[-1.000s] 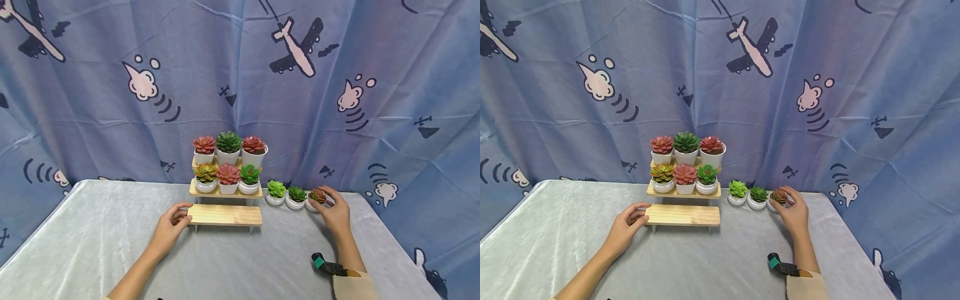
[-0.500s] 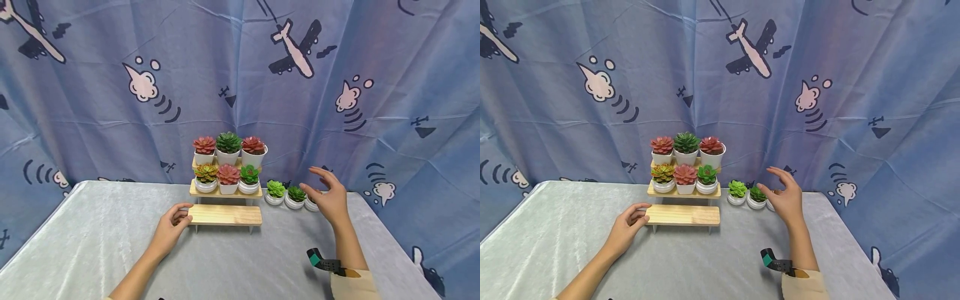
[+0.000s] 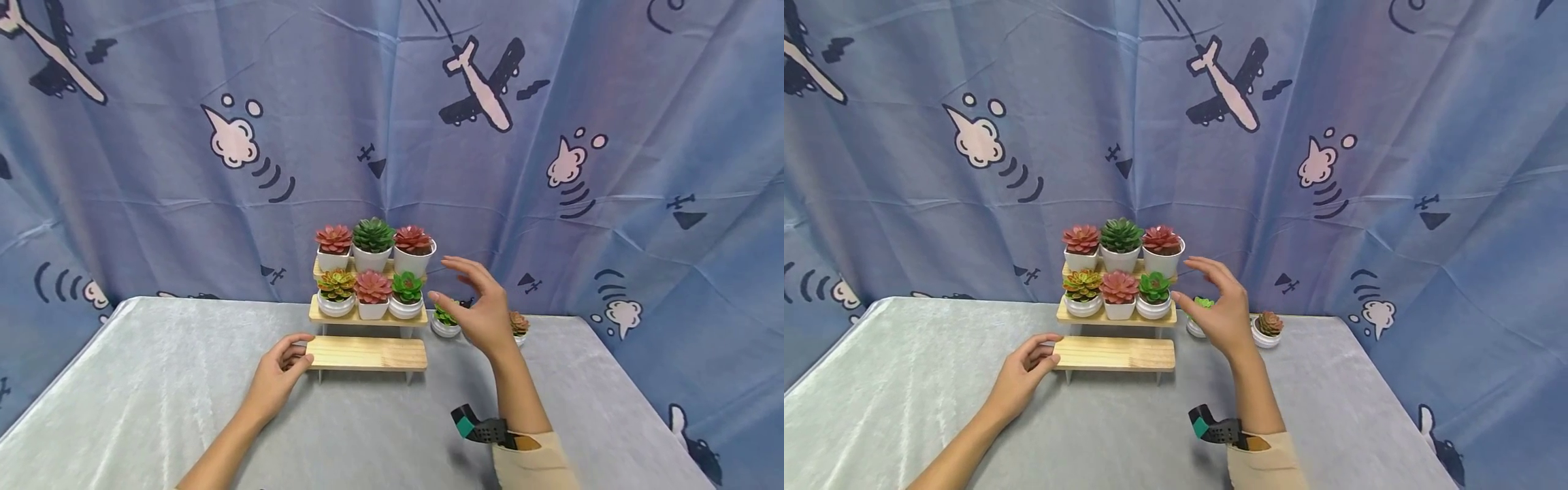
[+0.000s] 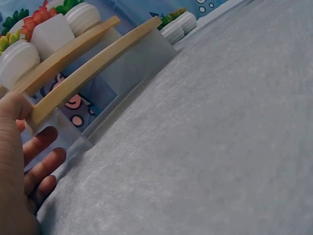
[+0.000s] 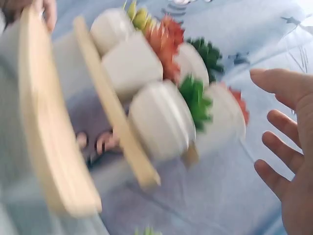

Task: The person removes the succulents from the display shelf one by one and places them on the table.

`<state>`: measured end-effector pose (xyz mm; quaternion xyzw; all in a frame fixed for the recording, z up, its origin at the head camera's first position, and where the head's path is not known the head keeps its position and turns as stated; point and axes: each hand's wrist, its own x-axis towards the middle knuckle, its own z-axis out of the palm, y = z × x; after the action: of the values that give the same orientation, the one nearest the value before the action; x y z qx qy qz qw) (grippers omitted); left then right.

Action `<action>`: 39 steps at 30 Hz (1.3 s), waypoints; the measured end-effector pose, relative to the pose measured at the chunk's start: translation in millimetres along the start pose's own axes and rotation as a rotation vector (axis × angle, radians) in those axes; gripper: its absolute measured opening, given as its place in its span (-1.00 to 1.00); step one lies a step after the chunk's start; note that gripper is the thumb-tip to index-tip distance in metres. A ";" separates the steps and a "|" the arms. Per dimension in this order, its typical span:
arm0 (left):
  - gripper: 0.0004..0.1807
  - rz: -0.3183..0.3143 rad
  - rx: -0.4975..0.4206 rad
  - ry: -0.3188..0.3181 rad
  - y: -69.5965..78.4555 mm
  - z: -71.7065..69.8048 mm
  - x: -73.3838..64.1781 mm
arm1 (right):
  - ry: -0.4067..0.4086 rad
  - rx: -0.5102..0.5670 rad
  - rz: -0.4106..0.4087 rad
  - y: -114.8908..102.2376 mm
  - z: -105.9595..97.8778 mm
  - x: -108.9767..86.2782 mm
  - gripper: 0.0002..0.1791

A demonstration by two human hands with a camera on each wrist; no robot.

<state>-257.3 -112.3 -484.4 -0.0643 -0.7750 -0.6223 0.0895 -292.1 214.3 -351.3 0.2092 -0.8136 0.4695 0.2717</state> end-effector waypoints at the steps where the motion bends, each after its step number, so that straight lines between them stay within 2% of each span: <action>1: -0.66 -0.001 0.003 0.001 -0.1 -0.7 -0.2 | 0.008 0.018 -0.008 -2.7 4.1 0.8 -0.42; 5: -0.66 -0.006 0.006 -0.006 -0.2 -2.5 -1.8 | 0.045 0.097 -0.023 -8.7 20.2 -2.1 -0.43; 11: -0.67 0.014 0.003 -0.016 -1.3 2.5 2.0 | 0.052 0.142 -0.014 -1.3 31.6 -6.8 -0.46; 17: -0.66 0.002 -0.003 0.003 -0.6 4.0 4.6 | 0.041 0.128 0.003 2.2 37.0 -6.3 -0.47; 21: -0.65 -0.001 0.005 -0.005 -1.7 1.3 4.7 | 0.024 0.119 0.011 4.2 46.8 -9.4 -0.46; 26: -0.65 0.006 0.003 0.000 -4.1 -1.4 4.0 | 0.011 0.079 -0.016 8.4 61.8 -13.3 -0.46; 33: -0.65 0.017 0.013 0.003 -4.9 -2.3 3.6 | 0.076 -0.058 -0.065 19.1 78.4 -19.5 -0.47; 39: -0.65 0.026 0.022 -0.004 -4.0 -1.9 4.1 | 0.107 -0.063 -0.087 19.5 80.2 -20.4 -0.48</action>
<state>-262.1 -115.0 -486.9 -0.0744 -0.7811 -0.6124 0.0968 -307.8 154.8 -410.0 0.2102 -0.8024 0.4422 0.3413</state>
